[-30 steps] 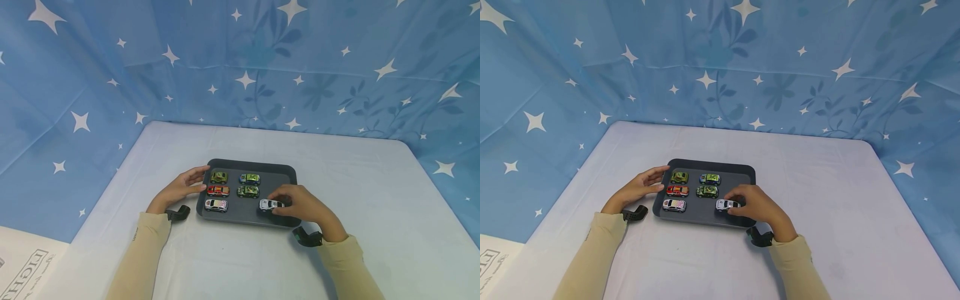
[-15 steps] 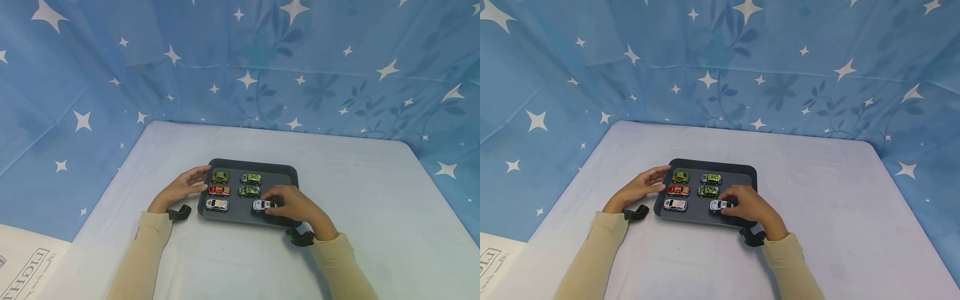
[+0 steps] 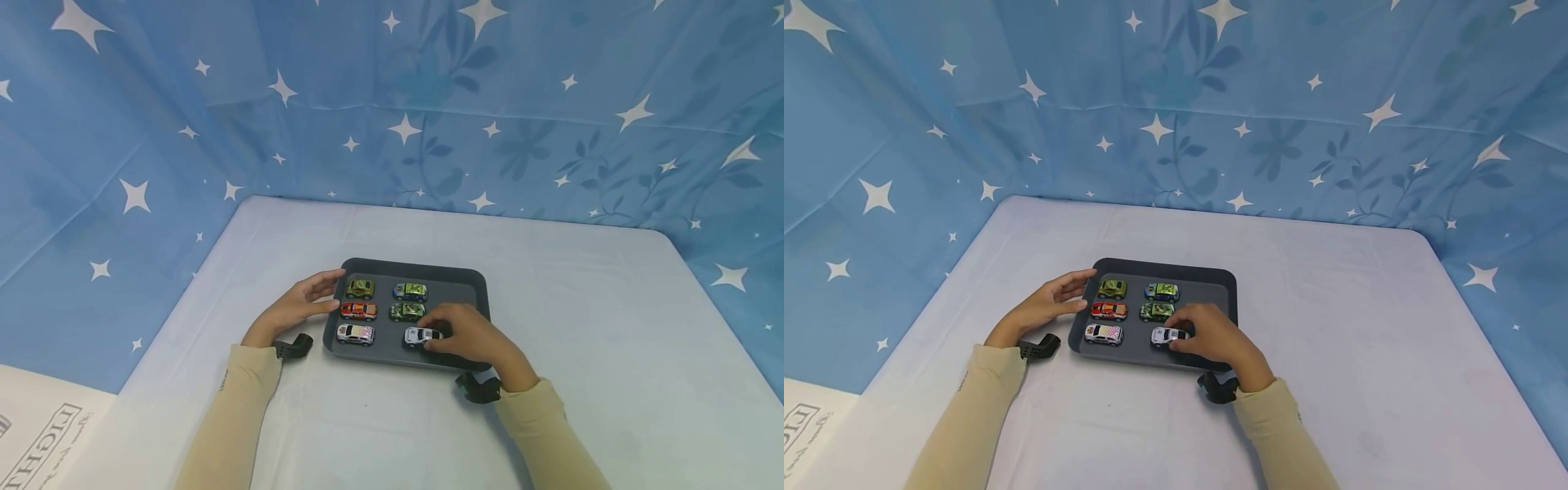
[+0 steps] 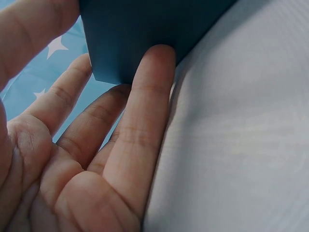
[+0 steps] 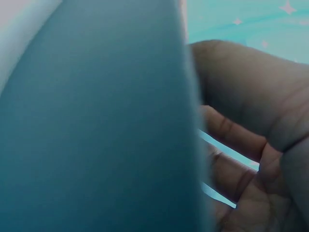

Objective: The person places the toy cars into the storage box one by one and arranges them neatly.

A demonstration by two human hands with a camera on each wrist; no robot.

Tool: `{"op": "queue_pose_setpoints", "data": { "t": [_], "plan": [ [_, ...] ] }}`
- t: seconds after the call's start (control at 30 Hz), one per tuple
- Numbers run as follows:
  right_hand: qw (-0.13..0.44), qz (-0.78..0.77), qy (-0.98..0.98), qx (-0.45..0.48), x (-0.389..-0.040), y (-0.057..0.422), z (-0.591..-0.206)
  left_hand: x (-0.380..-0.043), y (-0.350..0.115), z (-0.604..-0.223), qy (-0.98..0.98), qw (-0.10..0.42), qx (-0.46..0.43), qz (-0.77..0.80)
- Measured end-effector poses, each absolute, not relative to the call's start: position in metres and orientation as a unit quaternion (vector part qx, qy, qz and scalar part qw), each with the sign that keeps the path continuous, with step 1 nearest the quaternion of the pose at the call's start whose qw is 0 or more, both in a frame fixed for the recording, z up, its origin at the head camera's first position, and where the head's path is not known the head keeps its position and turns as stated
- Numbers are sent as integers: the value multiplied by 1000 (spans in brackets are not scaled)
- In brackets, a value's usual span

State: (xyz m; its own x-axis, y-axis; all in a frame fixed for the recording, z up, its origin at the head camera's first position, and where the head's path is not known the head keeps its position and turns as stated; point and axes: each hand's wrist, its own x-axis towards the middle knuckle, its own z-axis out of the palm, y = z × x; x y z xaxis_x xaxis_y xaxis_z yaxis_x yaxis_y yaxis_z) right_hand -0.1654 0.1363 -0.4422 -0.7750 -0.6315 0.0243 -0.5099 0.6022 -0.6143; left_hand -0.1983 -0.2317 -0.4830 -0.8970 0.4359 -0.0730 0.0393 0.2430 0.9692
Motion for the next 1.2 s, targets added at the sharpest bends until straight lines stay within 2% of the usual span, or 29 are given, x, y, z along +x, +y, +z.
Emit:
{"op": "queue_pose_setpoints", "data": {
  "t": [1.2],
  "plan": [
    [110,-305,906,-272,-163,105,-444,-201,-232,-485,772,162,168,591]
  ]
}}
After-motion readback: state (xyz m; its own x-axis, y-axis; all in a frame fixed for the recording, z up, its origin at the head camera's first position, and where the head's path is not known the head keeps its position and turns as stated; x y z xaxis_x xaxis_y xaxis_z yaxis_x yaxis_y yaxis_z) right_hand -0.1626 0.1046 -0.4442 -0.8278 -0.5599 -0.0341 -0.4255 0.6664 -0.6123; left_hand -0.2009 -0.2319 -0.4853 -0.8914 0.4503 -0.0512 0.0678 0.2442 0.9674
